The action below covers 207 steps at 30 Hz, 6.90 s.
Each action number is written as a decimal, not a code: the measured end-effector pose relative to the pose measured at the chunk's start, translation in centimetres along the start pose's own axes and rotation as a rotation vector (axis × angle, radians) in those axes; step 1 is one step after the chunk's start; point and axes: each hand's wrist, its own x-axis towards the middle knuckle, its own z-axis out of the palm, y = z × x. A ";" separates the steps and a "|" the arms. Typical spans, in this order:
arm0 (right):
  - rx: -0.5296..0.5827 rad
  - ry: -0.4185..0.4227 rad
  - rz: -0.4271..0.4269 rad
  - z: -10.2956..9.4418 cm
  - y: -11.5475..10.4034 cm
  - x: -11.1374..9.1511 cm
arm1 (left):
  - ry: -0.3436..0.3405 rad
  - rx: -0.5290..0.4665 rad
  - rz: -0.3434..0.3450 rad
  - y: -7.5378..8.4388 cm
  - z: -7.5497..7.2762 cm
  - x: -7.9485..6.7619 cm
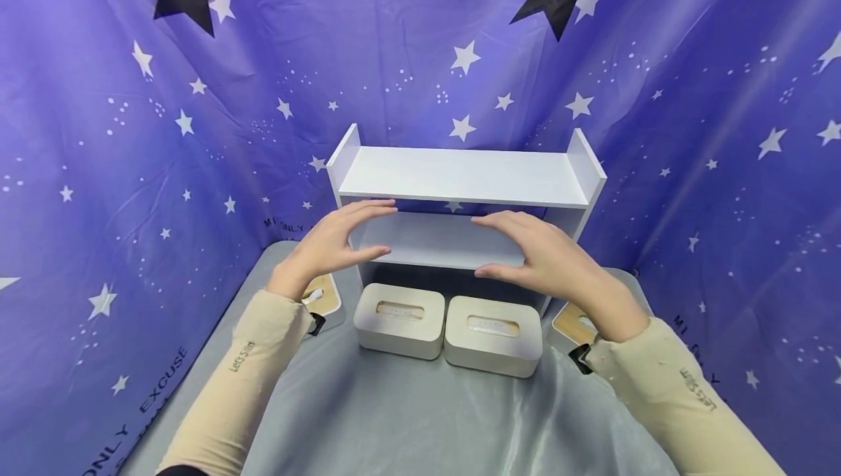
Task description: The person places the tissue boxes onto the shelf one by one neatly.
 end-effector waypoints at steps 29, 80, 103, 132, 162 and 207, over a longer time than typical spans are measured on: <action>0.089 -0.003 -0.037 5.8 -0.3 -0.4 | -0.055 -0.076 -0.081 -3.1 4.4 -1.6; 0.468 0.055 0.103 15.9 1.5 -3.7 | 0.100 -0.301 -0.307 -7.3 13.0 -7.1; 0.602 0.148 0.262 21.1 -0.8 -4.6 | -0.025 -0.369 -0.409 -7.9 16.3 -8.3; 0.621 0.112 0.532 25.3 -3.5 -7.0 | -0.086 -0.401 -0.465 -8.1 17.2 -10.6; 0.587 0.324 0.466 27.5 -4.1 -5.9 | 0.010 -0.541 -0.547 -7.8 18.8 -15.8; 0.613 0.383 0.657 28.4 -5.1 -4.5 | 0.181 -0.793 -0.501 -4.7 15.6 -14.5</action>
